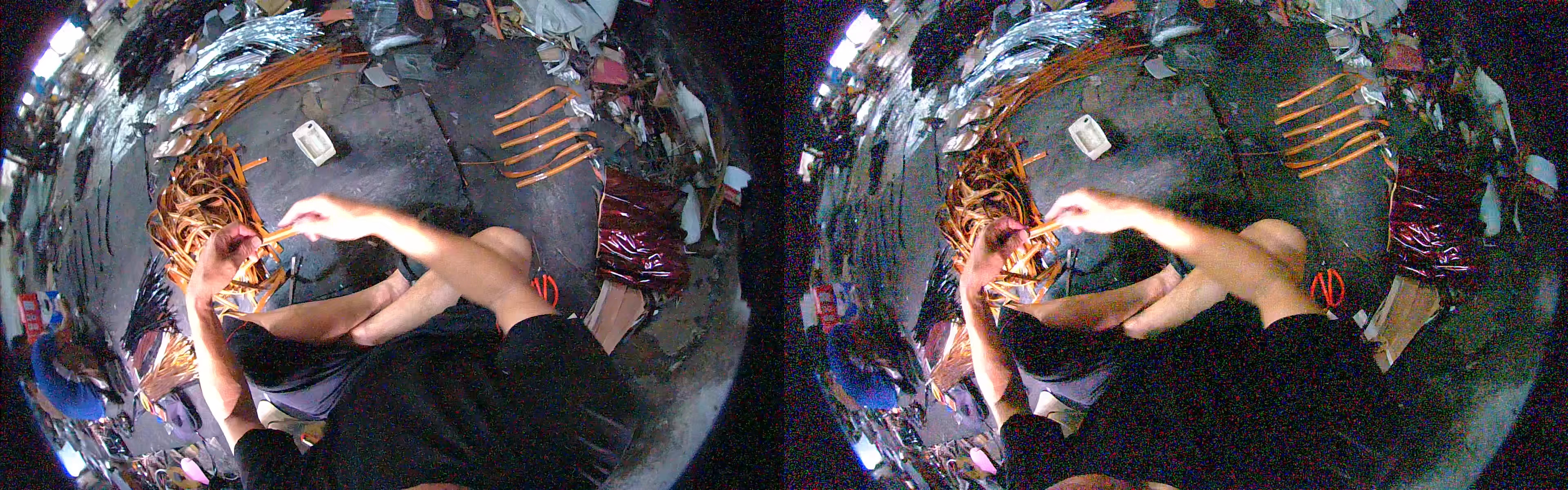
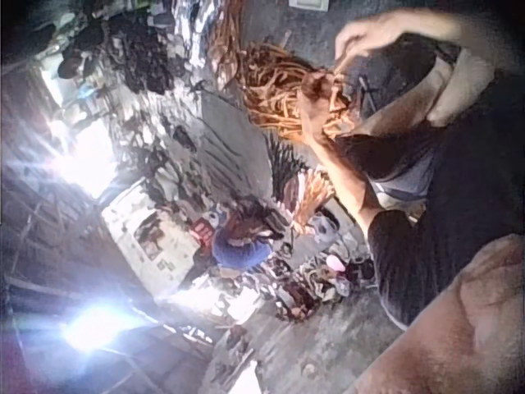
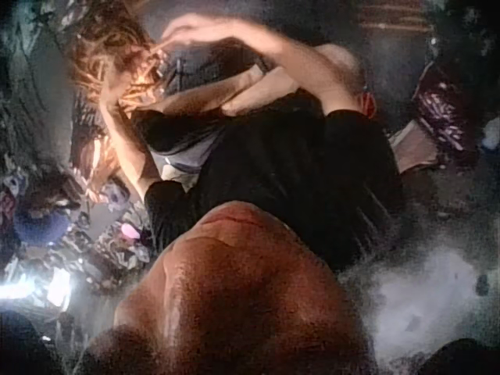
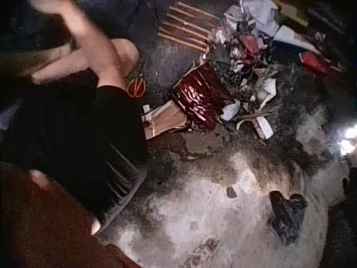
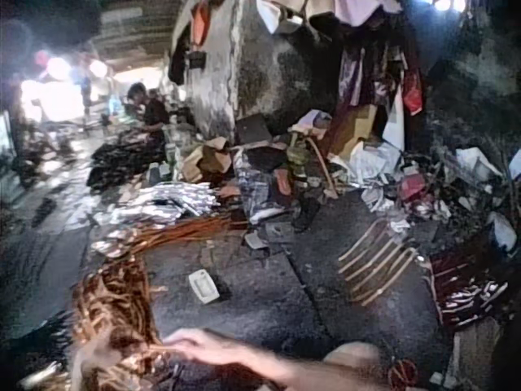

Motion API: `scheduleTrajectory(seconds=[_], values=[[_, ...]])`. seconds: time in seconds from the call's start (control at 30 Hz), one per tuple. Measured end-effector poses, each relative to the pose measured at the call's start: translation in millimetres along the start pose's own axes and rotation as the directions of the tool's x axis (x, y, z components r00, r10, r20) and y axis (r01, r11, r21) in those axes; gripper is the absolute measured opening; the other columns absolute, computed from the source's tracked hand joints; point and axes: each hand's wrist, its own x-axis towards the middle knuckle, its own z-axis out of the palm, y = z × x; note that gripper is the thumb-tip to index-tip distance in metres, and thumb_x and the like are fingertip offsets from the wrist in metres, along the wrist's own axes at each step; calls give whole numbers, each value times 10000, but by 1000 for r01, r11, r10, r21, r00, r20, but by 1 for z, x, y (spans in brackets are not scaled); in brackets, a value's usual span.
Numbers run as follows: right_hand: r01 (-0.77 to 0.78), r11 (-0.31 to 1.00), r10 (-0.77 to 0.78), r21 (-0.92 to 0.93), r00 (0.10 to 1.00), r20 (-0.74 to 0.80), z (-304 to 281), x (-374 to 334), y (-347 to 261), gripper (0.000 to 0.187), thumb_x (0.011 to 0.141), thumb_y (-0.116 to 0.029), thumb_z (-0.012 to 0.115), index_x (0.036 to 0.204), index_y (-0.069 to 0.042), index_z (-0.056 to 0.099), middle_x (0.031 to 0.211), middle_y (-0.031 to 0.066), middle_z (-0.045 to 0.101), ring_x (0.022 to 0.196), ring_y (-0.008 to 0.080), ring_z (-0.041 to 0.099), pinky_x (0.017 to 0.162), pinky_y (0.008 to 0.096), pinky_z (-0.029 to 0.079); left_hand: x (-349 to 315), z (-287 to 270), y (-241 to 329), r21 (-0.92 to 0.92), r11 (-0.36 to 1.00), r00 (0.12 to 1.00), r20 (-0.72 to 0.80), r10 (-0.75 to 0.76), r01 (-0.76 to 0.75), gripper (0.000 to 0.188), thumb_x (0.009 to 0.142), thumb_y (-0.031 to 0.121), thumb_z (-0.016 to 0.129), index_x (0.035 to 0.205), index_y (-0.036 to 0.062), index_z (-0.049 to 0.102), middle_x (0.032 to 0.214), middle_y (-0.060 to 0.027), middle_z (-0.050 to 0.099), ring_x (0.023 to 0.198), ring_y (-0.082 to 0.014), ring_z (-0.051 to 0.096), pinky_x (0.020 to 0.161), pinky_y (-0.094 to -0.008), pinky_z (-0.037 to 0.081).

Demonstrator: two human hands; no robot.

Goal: The person sits on the floor and repeatedly picks up orange cords, measures them against a white plastic guide, and cuts them into uniform lengths. The cut pieces are placed in a neat pile to the right.

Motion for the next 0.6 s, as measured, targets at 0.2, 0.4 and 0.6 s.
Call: scheduleTrajectory(seconds=[0.2,0.4,0.6], values=[[-384,923,381,-20,920,-89,-124,-68,0,384,916,-103,552,1292,-56,495,943,89,678,845,114,629,691,260,503,49,22,-10,-188,968,971,201,-128,166,233,926,251,613,1025,40,607,794,4,621,707,-67,550,609,-220,432],[-610,636,344,-473,773,-533,-228,-102,39,456,799,-232,696,1199,-55,568,886,108,691,810,217,656,763,395,487,160,69,-77,-369,920,972,136,190,-128,215,914,264,616,976,60,641,734,-11,633,608,-80,529,560,-241,436],[-578,384,-146,-720,732,-665,-197,-50,82,529,770,-378,724,1196,-94,591,1171,121,581,1182,309,461,1003,456,337,215,127,-111,12,990,984,-107,142,-141,132,850,142,609,924,37,643,705,-31,643,654,-124,576,623,-314,471]])
